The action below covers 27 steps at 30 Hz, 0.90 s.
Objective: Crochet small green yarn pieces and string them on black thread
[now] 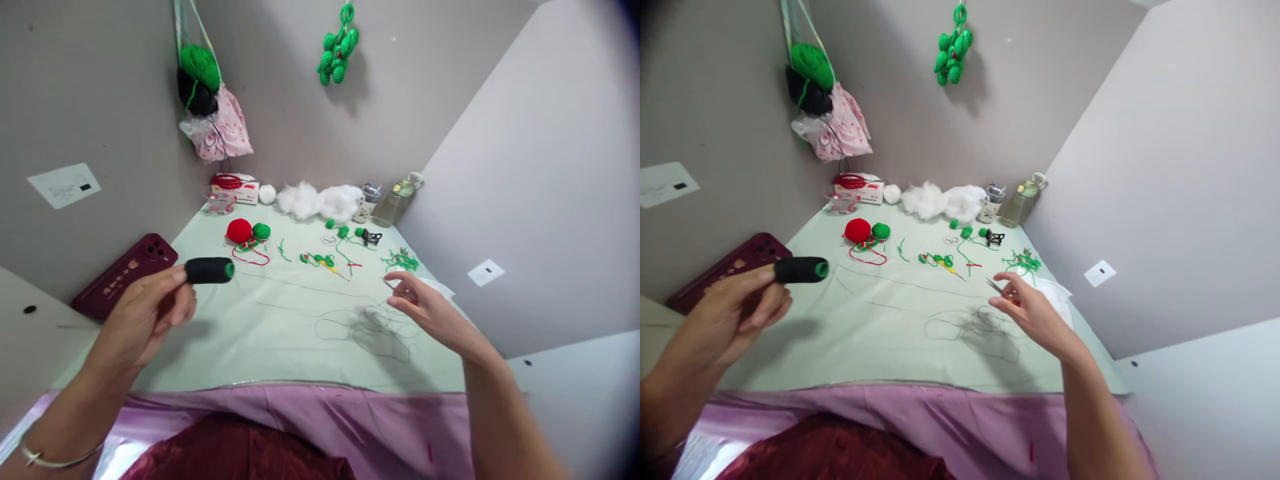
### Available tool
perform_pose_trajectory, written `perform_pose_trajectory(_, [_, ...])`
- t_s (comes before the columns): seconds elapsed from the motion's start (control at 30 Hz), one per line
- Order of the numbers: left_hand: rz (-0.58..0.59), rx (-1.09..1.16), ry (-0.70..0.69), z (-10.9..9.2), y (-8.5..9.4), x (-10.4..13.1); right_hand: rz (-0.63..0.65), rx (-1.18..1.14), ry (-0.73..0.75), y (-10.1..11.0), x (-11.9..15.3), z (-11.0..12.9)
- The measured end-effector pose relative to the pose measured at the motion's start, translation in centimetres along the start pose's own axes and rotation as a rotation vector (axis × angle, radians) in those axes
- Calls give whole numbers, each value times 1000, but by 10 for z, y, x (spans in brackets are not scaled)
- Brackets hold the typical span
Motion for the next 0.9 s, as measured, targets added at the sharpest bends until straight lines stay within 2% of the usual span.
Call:
perform_pose_trajectory(0.17, [181,-46,-17,-24,-58,-2,208,-158,190,-61,-9,76])
perform_pose_trajectory(0.27, [227,-82,-45,-34,-76,-6,278,-169,280,-91,-14,110])
perform_pose_trajectory(0.37, [260,-106,-53,-36,-84,-9,222,-91,322,-103,-24,127])
perform_pose_trajectory(0.5, [265,-111,-49,-34,-84,-10,165,-36,363,-109,-32,138])
perform_pose_trajectory(0.63, [274,-89,-36,-30,-83,-10,150,41,376,-114,-34,138])
perform_pose_trajectory(0.9, [232,-7,-28,-28,-73,-12,261,223,325,-130,-36,101])
Point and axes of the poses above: each hand's wrist, its own x-axis away from the middle knuckle, its own y-axis out of the back of the hand, z = x × y, the point moved 10 cm from there along -x, towards the middle knuckle, and after that the axes turned 13 degrees about -x, right-handed, at the moved point
